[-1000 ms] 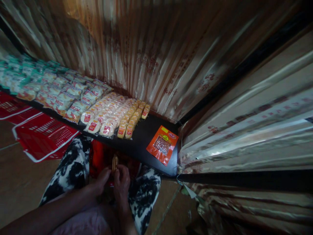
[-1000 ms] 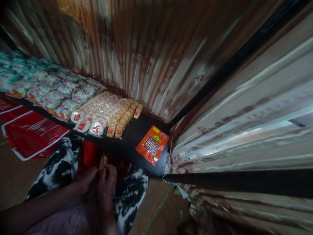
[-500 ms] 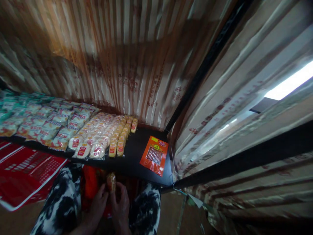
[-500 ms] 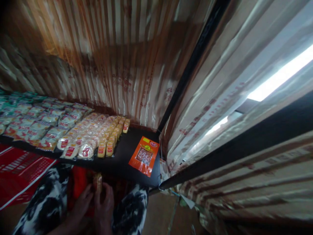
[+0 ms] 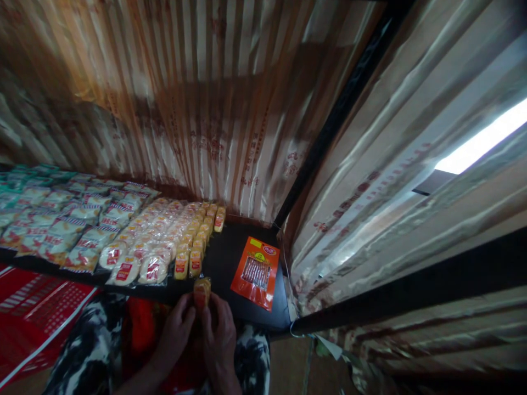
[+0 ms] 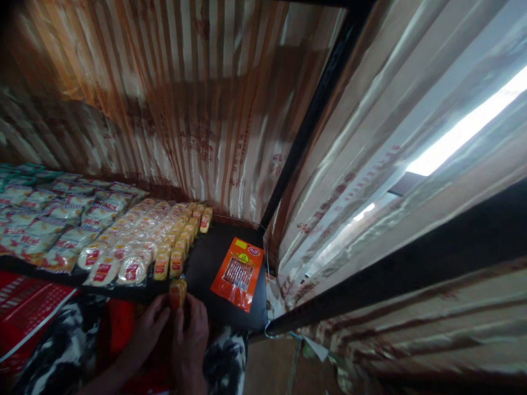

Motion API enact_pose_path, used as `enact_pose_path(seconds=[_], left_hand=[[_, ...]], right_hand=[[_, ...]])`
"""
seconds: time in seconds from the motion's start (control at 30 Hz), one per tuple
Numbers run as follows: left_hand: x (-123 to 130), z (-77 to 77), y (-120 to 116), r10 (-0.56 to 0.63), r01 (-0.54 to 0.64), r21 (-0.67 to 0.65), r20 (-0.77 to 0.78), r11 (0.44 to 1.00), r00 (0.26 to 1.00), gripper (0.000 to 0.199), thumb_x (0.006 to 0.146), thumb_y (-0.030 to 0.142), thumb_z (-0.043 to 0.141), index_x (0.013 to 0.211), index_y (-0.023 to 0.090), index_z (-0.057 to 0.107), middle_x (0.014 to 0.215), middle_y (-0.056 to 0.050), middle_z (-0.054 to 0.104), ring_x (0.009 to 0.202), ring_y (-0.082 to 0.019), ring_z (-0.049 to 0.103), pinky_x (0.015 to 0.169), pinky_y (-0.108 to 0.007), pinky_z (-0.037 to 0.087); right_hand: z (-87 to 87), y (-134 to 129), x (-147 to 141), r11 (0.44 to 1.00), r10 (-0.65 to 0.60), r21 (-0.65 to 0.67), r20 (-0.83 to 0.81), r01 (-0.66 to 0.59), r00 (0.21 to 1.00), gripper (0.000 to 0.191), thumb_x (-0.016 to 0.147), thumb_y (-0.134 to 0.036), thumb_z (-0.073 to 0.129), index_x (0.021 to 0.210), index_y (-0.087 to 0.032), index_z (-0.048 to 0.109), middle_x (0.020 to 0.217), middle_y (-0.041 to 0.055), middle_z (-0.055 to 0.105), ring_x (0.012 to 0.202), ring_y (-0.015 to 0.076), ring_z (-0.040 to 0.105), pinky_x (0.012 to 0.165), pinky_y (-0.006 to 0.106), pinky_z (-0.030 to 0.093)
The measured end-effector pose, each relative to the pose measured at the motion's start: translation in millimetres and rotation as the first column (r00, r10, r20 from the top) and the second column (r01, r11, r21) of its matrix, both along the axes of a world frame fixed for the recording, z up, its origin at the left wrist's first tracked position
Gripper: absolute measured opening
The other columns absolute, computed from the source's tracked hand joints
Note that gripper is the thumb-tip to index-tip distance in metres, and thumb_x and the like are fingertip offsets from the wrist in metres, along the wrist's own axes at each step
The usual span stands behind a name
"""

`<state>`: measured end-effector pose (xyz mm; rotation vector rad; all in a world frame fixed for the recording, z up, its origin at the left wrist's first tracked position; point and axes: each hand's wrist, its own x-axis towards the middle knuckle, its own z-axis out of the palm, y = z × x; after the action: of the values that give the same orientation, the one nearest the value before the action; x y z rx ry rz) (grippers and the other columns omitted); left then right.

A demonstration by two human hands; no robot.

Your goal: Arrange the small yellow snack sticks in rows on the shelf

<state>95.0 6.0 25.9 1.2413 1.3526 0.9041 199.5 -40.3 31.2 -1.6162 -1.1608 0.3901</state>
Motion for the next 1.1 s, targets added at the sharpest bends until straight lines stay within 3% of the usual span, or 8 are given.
enact_pose_path(seconds=[0.23, 0.47, 0.63, 0.9, 1.1], left_hand=[[24, 7.5, 29, -0.103, 0.104, 0.062, -0.027, 0.993, 0.994, 0.034, 0.073, 0.035, 0.047, 0.101, 0.016, 0.057, 0.107, -0.011, 0.066, 0.103, -0.024, 0.060, 0.095, -0.036, 0.043], [41, -0.6, 43, -0.065, 0.073, 0.071, -0.101, 0.995, 0.993, 0.041, 0.073, 0.026, 0.047, 0.111, 0.013, 0.056, 0.121, -0.013, 0.060, 0.115, -0.024, 0.054, 0.101, -0.037, 0.039], [50, -6.6, 47, -0.059, 0.066, 0.096, -0.077, 0.993, 0.995, 0.049, 0.074, 0.023, 0.047, 0.122, 0.012, 0.049, 0.130, -0.014, 0.053, 0.122, -0.023, 0.048, 0.104, -0.037, 0.036], [62, -9.0, 52, -0.049, 0.047, 0.101, 0.020, 0.994, 0.999, 0.049, 0.079, 0.025, 0.043, 0.127, 0.014, 0.043, 0.135, -0.013, 0.048, 0.122, -0.021, 0.047, 0.105, -0.036, 0.034], [69, -7.7, 60, -0.036, 0.035, 0.136, 0.010, 0.990, 0.999, 0.048, 0.083, 0.034, 0.039, 0.125, 0.013, 0.046, 0.136, -0.014, 0.046, 0.129, -0.023, 0.039, 0.109, -0.039, 0.028]], right_hand=[[1.9, 31, 24, 0.999, -0.022, -0.048, 0.050, 0.024, 0.999, 0.029, 0.084, -0.032, 0.050, 0.108, -0.019, 0.061, 0.101, 0.0087, 0.067, 0.092, 0.0206, 0.063, 0.082, 0.032, 0.050], [-3.3, 55, 38, 0.995, -0.038, -0.085, 0.071, 0.044, 0.997, 0.033, 0.084, -0.028, 0.045, 0.111, -0.015, 0.059, 0.105, 0.0125, 0.066, 0.096, 0.0226, 0.061, 0.085, 0.037, 0.048], [-4.7, 69, 44, 0.997, -0.019, -0.069, 0.059, 0.023, 0.998, 0.031, 0.083, -0.024, 0.045, 0.110, -0.017, 0.060, 0.104, 0.0107, 0.067, 0.093, 0.0204, 0.063, 0.083, 0.034, 0.048], [-9.3, 89, 51, 0.997, -0.020, -0.067, 0.095, 0.027, 0.995, 0.034, 0.082, -0.026, 0.045, 0.113, -0.018, 0.058, 0.104, 0.0102, 0.066, 0.090, 0.0199, 0.063, 0.079, 0.032, 0.049], [-11.6, 109, 56, 0.996, -0.018, -0.089, 0.094, 0.027, 0.995, 0.033, 0.081, -0.024, 0.047, 0.110, -0.018, 0.060, 0.095, 0.0082, 0.068, 0.081, 0.0187, 0.063, 0.073, 0.029, 0.049]])
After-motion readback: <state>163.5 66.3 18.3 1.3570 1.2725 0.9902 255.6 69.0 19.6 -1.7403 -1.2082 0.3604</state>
